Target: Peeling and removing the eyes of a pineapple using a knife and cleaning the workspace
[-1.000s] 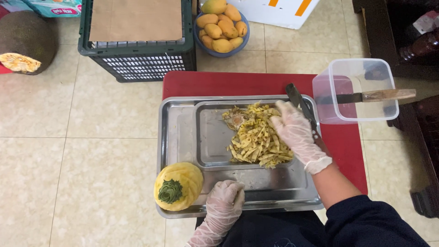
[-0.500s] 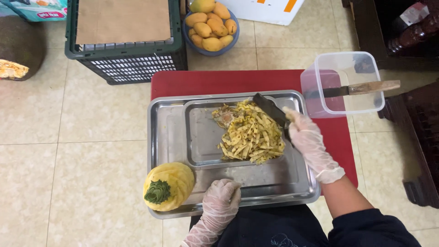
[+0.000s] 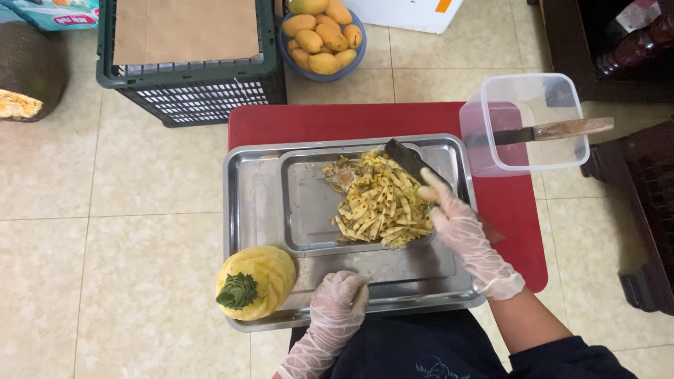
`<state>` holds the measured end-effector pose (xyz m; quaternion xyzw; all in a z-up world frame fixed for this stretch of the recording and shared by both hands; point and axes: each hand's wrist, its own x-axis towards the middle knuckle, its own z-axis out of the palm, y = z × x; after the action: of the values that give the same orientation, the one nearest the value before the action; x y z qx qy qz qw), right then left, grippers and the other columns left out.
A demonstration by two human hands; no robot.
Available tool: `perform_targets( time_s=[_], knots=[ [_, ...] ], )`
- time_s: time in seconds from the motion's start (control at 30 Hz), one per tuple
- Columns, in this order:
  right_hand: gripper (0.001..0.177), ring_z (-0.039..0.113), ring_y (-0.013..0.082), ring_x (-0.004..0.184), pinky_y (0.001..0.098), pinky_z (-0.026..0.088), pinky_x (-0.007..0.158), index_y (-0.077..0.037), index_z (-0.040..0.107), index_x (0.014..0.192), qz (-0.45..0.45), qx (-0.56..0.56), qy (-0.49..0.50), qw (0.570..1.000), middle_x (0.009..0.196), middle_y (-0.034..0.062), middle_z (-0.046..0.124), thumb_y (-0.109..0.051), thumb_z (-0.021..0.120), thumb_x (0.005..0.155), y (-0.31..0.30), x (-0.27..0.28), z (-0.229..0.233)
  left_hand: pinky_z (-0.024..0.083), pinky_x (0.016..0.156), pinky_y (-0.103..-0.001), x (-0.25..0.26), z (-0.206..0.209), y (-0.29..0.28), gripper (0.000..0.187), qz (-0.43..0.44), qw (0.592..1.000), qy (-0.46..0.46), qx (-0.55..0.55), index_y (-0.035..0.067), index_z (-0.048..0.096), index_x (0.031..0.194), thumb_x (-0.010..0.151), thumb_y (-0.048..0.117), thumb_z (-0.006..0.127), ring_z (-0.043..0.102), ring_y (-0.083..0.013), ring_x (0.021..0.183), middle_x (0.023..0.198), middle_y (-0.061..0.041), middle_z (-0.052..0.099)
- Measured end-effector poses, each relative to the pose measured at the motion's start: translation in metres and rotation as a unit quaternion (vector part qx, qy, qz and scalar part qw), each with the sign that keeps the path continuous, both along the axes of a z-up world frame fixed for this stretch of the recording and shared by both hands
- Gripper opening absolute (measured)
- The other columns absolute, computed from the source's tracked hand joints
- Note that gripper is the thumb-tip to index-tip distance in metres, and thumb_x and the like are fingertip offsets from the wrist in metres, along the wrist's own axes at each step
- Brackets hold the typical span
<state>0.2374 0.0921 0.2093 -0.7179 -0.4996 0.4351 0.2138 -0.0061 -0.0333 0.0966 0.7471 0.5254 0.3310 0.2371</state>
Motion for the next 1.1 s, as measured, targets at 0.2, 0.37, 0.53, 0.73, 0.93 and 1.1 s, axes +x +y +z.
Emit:
perform_targets(
  time_s=[0.2,0.37,0.53,0.73,0.93,1.1],
  knots=[
    [0.094,0.061,0.0314,0.133,0.0418,0.045,0.113,-0.037,0.031,0.164,0.084,0.096,-0.206,0.970,0.143,0.0119,0.066,-0.006,0.049,0.077,0.012,0.056,-0.079,0.052,0.074,-0.042,0.001,-0.001,0.001,0.019,-0.005,1.000,-0.011,0.016,0.017,0.071,0.108,0.089,0.016,0.070,0.064,-0.0302,0.081,0.095,-0.003,0.070],
    [0.094,0.063,0.0204,0.066,0.0392,0.057,0.078,-0.038,0.025,0.165,0.148,0.015,-0.172,0.974,0.142,0.0054,0.067,0.003,0.053,0.086,0.009,0.026,-0.045,0.057,0.088,-0.041,0.002,0.024,0.006,0.068,-0.003,0.997,-0.047,-0.061,0.024,0.054,0.148,0.083,0.008,0.067,0.069,-0.0295,0.107,0.134,-0.007,0.066],
    [0.079,0.062,0.0261,0.132,0.0372,0.038,0.121,-0.039,0.039,0.160,0.059,0.082,-0.123,0.987,0.139,0.0056,0.069,-0.007,0.048,0.087,0.006,0.045,-0.042,0.057,0.091,-0.039,0.005,0.016,0.002,0.068,0.006,0.997,-0.057,-0.054,0.024,0.056,0.147,0.082,0.008,0.067,0.069,-0.0281,0.110,0.133,-0.008,0.066],
    [0.059,0.063,0.0185,0.129,0.0334,0.045,0.113,-0.038,0.056,0.150,-0.013,-0.032,-0.120,0.992,0.136,0.0016,0.071,-0.017,0.057,0.096,-0.003,0.059,-0.041,0.052,0.062,-0.041,0.006,-0.001,-0.003,0.011,-0.011,0.997,-0.023,-0.070,0.023,0.071,0.104,0.093,0.023,0.070,0.065,-0.0251,0.070,0.081,0.000,0.066],
    [0.106,0.054,0.0427,0.125,0.0594,0.046,0.101,-0.032,0.022,0.167,0.106,-0.048,-0.402,0.908,0.144,0.0096,0.058,-0.021,0.066,0.072,-0.011,0.090,-0.075,0.044,0.048,-0.045,0.010,0.010,0.000,0.032,0.009,1.000,0.023,-0.013,0.016,0.063,0.074,0.098,0.035,0.072,0.057,-0.0278,0.058,0.068,-0.002,0.056],
    [0.072,0.071,0.0385,0.103,0.0460,0.057,0.095,-0.013,0.063,0.146,0.012,0.058,-0.211,0.976,0.111,0.0223,0.072,-0.002,0.061,0.074,-0.015,0.088,-0.053,0.052,0.060,-0.043,0.010,0.008,0.000,0.013,0.012,0.999,-0.006,-0.034,0.019,0.069,0.098,0.094,0.030,0.073,0.063,-0.0276,0.073,0.085,-0.002,0.062]
  ],
)
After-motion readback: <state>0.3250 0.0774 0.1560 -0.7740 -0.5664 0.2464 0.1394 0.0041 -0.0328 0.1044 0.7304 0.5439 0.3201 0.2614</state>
